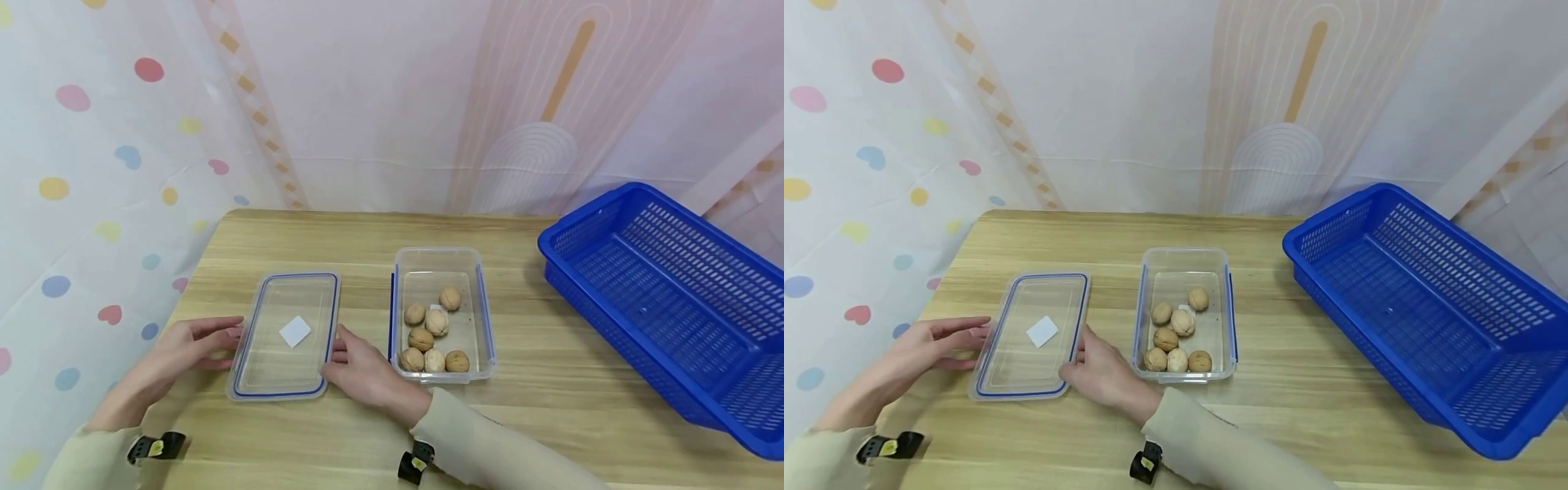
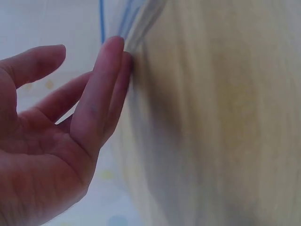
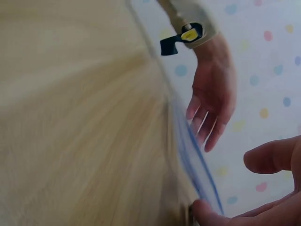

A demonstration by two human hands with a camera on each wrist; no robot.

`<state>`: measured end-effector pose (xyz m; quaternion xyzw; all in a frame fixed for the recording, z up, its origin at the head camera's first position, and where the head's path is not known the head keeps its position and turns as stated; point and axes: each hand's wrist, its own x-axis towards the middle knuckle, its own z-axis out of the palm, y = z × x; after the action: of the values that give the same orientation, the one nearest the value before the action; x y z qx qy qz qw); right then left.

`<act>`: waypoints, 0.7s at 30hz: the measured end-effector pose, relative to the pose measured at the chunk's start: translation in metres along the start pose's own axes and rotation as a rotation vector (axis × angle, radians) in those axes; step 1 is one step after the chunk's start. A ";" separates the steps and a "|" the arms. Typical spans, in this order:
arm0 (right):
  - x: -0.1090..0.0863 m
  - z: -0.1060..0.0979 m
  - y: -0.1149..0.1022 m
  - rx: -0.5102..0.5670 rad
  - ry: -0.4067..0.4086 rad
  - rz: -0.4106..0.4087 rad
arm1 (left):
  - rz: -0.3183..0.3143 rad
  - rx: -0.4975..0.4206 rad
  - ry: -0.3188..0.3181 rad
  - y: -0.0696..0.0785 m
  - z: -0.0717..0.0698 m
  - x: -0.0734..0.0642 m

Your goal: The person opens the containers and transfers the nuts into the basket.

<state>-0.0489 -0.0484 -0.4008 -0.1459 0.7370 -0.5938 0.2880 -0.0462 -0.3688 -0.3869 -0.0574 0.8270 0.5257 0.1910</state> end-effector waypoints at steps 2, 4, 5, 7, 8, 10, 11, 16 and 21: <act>-0.004 0.000 -0.002 0.042 -0.009 0.011 | 0.009 0.012 -0.003 0.002 0.001 -0.003; -0.006 -0.001 -0.003 0.065 -0.012 0.009 | 0.022 0.051 0.005 0.005 0.003 -0.006; -0.008 -0.002 -0.004 0.067 -0.012 0.003 | 0.033 0.085 0.011 0.007 0.004 -0.007; -0.011 -0.003 -0.004 0.080 -0.004 0.001 | 0.058 0.167 0.036 0.011 0.007 -0.010; -0.012 -0.004 -0.004 0.097 -0.005 -0.011 | 0.068 0.207 0.054 0.014 0.009 -0.012; -0.015 -0.006 -0.005 0.139 -0.009 -0.035 | 0.097 0.261 0.094 0.019 0.012 -0.014; -0.017 -0.007 -0.005 0.160 -0.010 -0.044 | 0.116 0.276 0.116 0.021 0.015 -0.015; -0.026 -0.013 -0.007 0.217 0.010 -0.109 | 0.247 0.243 0.257 0.033 0.029 -0.019; -0.037 -0.017 -0.009 0.276 0.020 -0.182 | 0.377 0.190 0.400 0.046 0.051 -0.022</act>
<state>-0.0310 -0.0161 -0.3809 -0.1654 0.6349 -0.7145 0.2430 -0.0260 -0.3054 -0.3589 0.0130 0.8898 0.4504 -0.0723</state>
